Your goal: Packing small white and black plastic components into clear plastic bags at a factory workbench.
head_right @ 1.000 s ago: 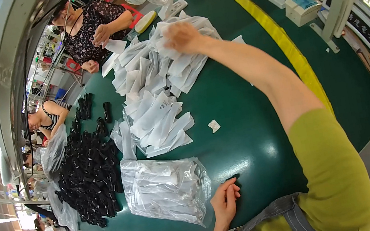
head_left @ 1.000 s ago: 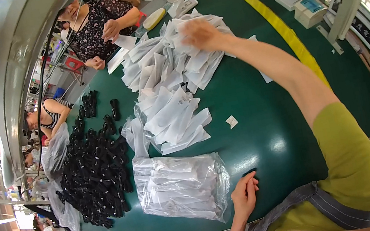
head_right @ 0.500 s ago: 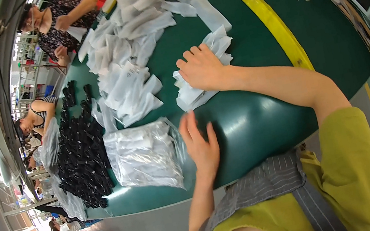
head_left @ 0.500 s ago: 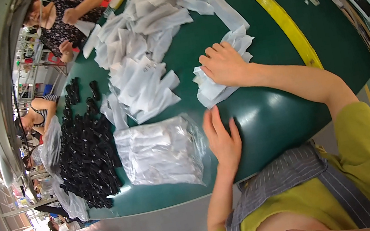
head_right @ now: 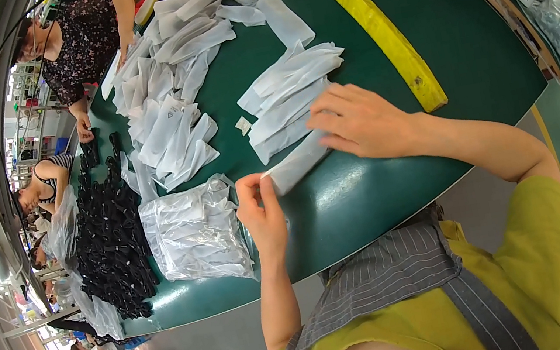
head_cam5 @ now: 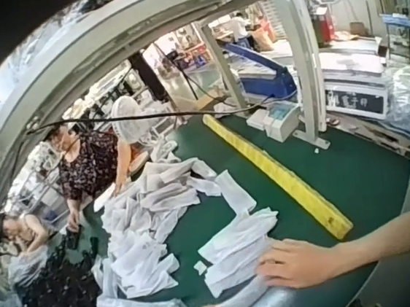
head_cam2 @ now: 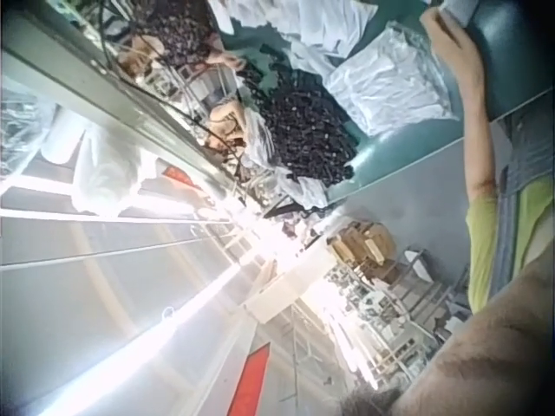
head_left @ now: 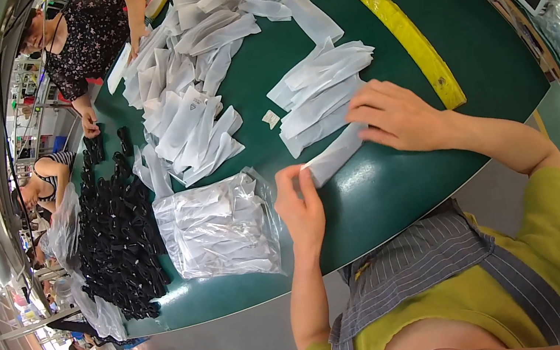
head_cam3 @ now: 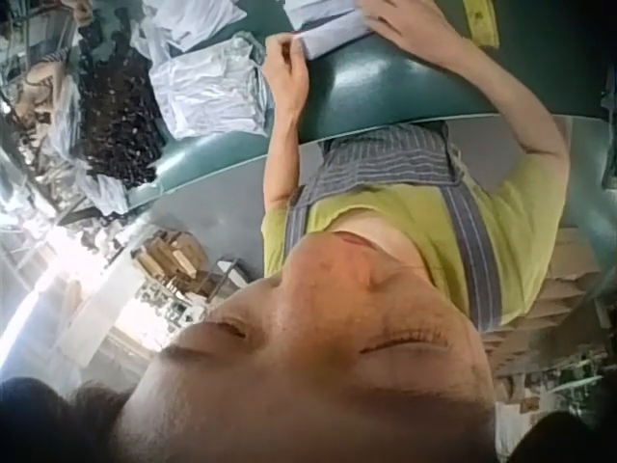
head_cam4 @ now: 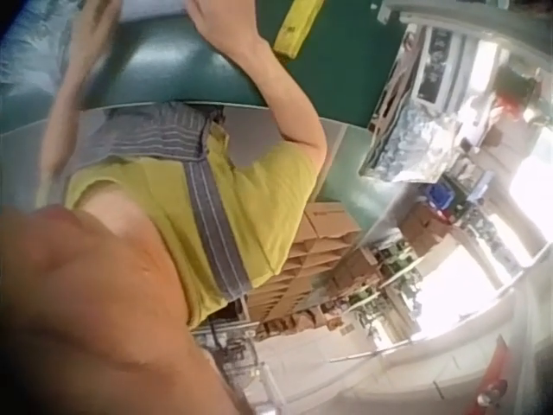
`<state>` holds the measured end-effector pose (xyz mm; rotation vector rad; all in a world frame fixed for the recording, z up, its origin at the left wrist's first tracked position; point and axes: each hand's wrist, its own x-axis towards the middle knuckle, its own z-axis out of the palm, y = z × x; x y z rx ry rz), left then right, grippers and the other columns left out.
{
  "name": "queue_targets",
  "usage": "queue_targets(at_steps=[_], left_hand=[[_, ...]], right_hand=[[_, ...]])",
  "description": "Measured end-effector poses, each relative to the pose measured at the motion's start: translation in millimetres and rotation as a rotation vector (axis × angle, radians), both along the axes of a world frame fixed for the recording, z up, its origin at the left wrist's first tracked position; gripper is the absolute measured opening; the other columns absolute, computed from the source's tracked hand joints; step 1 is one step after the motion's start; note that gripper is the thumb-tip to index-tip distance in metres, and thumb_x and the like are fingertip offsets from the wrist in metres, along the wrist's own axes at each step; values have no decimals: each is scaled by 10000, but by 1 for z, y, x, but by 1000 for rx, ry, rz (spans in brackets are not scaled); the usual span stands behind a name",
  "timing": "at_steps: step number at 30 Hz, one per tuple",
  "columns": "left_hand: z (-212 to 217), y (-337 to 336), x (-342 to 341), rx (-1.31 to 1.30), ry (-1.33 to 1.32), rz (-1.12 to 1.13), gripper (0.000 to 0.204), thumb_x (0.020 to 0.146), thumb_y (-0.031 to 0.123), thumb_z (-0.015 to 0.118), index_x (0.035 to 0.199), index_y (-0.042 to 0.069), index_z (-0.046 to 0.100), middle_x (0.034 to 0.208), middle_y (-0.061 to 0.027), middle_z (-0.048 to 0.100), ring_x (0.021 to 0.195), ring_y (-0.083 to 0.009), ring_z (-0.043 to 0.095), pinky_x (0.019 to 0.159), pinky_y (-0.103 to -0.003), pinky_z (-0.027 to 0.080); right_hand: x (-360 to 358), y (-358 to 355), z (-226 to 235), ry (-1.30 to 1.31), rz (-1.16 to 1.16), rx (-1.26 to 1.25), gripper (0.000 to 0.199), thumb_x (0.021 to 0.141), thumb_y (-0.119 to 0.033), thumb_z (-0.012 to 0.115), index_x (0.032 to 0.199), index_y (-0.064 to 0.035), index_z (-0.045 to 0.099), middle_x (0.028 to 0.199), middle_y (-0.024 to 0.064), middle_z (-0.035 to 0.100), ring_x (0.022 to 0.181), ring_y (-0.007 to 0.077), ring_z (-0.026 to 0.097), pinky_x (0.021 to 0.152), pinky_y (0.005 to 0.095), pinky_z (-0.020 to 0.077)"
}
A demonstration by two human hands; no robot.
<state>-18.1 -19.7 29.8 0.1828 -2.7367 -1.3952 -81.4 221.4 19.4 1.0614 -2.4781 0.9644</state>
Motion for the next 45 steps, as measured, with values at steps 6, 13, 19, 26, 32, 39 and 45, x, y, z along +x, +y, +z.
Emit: queue_targets(at_steps=[6, 13, 19, 26, 32, 39, 45], left_hand=[[-20, -13, 6, -127, 155, -46, 181, 930, 85, 591, 1097, 18, 604, 1081, -131, 655, 987, -295, 636, 879, -422, 477], [-45, 19, 14, -511, 366, -505, 412, 807, 108, 694, 1207, 66, 606, 1192, -102, 597, 1094, -276, 572, 1021, -475, 376], [-45, 25, 13, -378, 509, -621, 322, 775, 68, 693, 1095, 56, 656, 1170, -137, 607, 1080, -296, 575, 954, -440, 422], [-47, 21, 9, -366, 447, -636, 346, 737, 121, 736, 1073, 104, 654, 1239, -140, 566, 1105, -320, 556, 975, -486, 371], [-46, 32, 18, -323, 425, -675, 491, 726, 179, 777, 1189, 105, 632, 1289, -156, 543, 1147, -353, 535, 975, -489, 378], [-55, 24, 8, -353, 403, -624, 596, 671, 300, 845, 1178, 82, 618, 1322, -174, 493, 1180, -375, 473, 1060, -553, 309], [-41, 28, 9, -520, 422, -537, 760, 640, 386, 861, 1230, 10, 562, 1427, -212, 417, 1344, -416, 368, 1094, -589, 243]], right_hand=[[11, -13, -28, -12, 156, 181, 249, 774, -217, 762, 928, -89, 614, 982, 56, 564, 995, 234, 516, 861, 381, 412], [-3, -6, -11, 78, 105, 115, 268, 780, -152, 732, 1012, -81, 617, 985, 62, 556, 965, 246, 521, 839, 362, 411], [-17, -19, -31, 169, 23, 354, 263, 813, -133, 678, 1059, -65, 616, 1009, 86, 584, 978, 253, 546, 818, 371, 450], [-21, 1, -4, -110, 149, 115, 305, 801, -203, 716, 1056, -68, 616, 1002, 93, 597, 1008, 279, 555, 841, 385, 477], [-34, -15, -22, 85, 46, 361, 251, 832, -134, 633, 1073, -64, 624, 1043, 101, 600, 1051, 290, 550, 891, 384, 426], [-50, 0, -21, 77, -7, 159, 285, 804, -95, 660, 1084, -66, 618, 1088, 105, 594, 1050, 300, 559, 906, 414, 427], [-42, -1, -21, -101, 124, 329, 305, 789, -32, 624, 1089, -81, 621, 1039, 87, 593, 1007, 275, 558, 860, 398, 412]])
